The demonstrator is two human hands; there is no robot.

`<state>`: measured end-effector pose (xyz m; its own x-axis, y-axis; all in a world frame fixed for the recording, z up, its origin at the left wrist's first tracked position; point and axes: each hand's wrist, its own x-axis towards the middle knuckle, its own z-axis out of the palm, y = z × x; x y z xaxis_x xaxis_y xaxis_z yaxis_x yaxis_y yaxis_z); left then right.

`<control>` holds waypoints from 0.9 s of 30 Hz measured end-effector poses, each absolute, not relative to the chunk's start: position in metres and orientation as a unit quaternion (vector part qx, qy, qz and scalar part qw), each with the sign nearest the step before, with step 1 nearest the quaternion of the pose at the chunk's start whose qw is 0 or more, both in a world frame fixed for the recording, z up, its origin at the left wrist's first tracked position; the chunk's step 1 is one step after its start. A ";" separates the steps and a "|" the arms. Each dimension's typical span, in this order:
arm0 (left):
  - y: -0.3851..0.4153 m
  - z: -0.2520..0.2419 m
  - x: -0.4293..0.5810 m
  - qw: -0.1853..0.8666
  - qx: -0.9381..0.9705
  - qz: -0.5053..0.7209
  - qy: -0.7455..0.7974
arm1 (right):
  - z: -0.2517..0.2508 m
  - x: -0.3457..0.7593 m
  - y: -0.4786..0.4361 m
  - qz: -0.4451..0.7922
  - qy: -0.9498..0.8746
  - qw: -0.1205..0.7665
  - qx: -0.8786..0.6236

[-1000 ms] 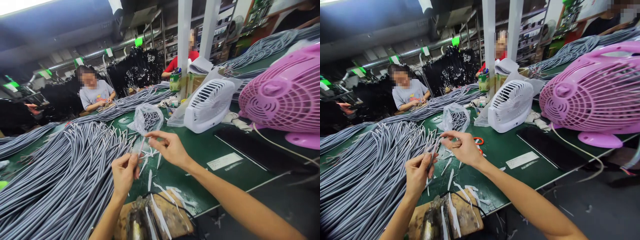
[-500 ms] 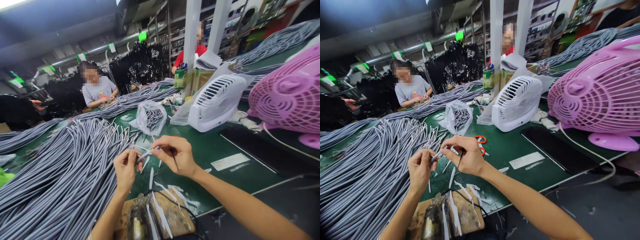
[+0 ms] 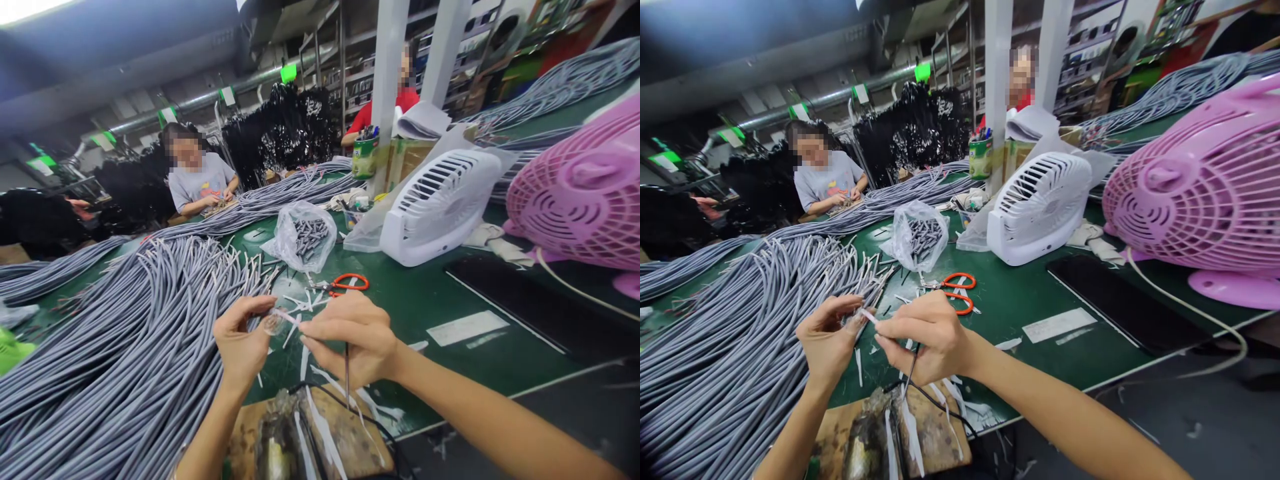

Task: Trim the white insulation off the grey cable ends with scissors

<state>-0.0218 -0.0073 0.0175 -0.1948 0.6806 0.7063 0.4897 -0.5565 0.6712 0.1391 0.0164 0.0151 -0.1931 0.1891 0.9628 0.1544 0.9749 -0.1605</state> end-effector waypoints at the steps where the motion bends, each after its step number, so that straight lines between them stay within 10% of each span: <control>1: -0.008 0.017 -0.022 0.041 0.645 0.609 0.459 | 0.015 0.139 0.017 -0.012 -0.769 0.627 -0.125; 9: -0.013 0.018 -0.025 -0.200 0.705 0.521 0.438 | 0.012 0.135 0.016 -0.208 -0.717 0.590 -0.307; 27: -0.016 0.015 -0.019 -0.192 0.730 0.490 0.435 | 0.002 0.122 0.017 -0.155 -0.778 0.544 -0.274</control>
